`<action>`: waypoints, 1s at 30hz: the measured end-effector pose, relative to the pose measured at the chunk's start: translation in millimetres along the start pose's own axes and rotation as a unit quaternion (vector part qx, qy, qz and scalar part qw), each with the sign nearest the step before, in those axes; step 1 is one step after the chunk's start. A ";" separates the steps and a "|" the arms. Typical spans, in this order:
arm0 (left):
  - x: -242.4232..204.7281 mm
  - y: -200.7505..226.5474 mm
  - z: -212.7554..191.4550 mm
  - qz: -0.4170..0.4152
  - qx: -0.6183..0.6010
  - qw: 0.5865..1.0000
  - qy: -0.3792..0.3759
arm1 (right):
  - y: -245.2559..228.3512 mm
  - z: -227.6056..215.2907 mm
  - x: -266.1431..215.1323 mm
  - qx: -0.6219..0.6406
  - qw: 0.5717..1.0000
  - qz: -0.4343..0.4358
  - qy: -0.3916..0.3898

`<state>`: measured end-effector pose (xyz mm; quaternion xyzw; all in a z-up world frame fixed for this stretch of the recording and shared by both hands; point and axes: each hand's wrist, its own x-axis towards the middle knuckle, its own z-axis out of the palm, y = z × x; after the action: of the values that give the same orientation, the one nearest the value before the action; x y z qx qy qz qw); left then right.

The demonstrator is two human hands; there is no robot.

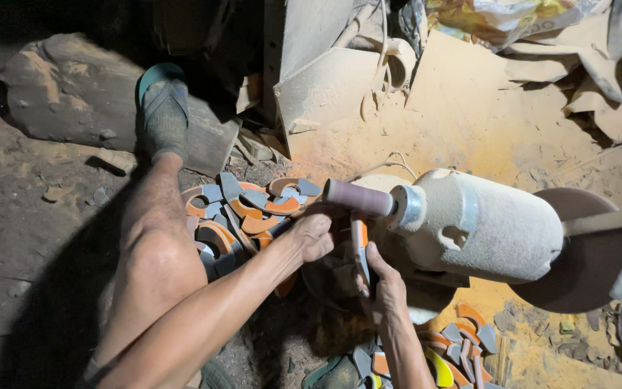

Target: The person sits on the floor and uses a bench grinder to smooth the edges of multiple orange and gray sandal soles. They hold each sole against the rotating grinding wheel, turning it to work different edges, then place the finished pieces aside.

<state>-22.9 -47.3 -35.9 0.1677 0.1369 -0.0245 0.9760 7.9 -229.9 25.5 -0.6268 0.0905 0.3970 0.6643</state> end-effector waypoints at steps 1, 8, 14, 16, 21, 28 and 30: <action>-6.3 -0.8 1.6 -0.002 0.029 1.000 0.000 | 1.2 -1.8 -2.8 0.002 1.000 0.004 0.013; -53.9 5.5 26.2 0.000 0.031 0.998 -0.061 | 16.5 -21.9 -11.8 -0.071 0.997 -0.019 0.031; -83.6 18.0 44.9 0.062 0.101 0.976 -0.180 | 18.6 -31.7 -18.3 -0.056 0.983 -0.107 -0.139; -87.9 18.1 46.0 0.063 0.094 0.977 -0.180 | 20.0 -29.7 -21.3 -0.057 0.983 -0.098 -0.144; -78.2 12.4 37.4 0.019 0.038 0.988 -0.151 | 24.1 -22.2 -21.7 -0.041 0.988 -0.074 -0.127; -46.4 0.9 21.5 0.003 0.048 0.996 -0.076 | 24.8 6.0 -19.7 0.027 0.998 0.062 -0.018; -37.4 -2.6 12.9 -0.006 0.043 0.998 -0.050 | 20.3 13.6 -17.6 0.070 0.993 0.077 -0.062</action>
<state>-55.7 -54.0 -14.7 0.2071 0.0878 -0.0446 0.9734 -21.9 -226.9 23.6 -0.5438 0.1244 0.4778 0.6786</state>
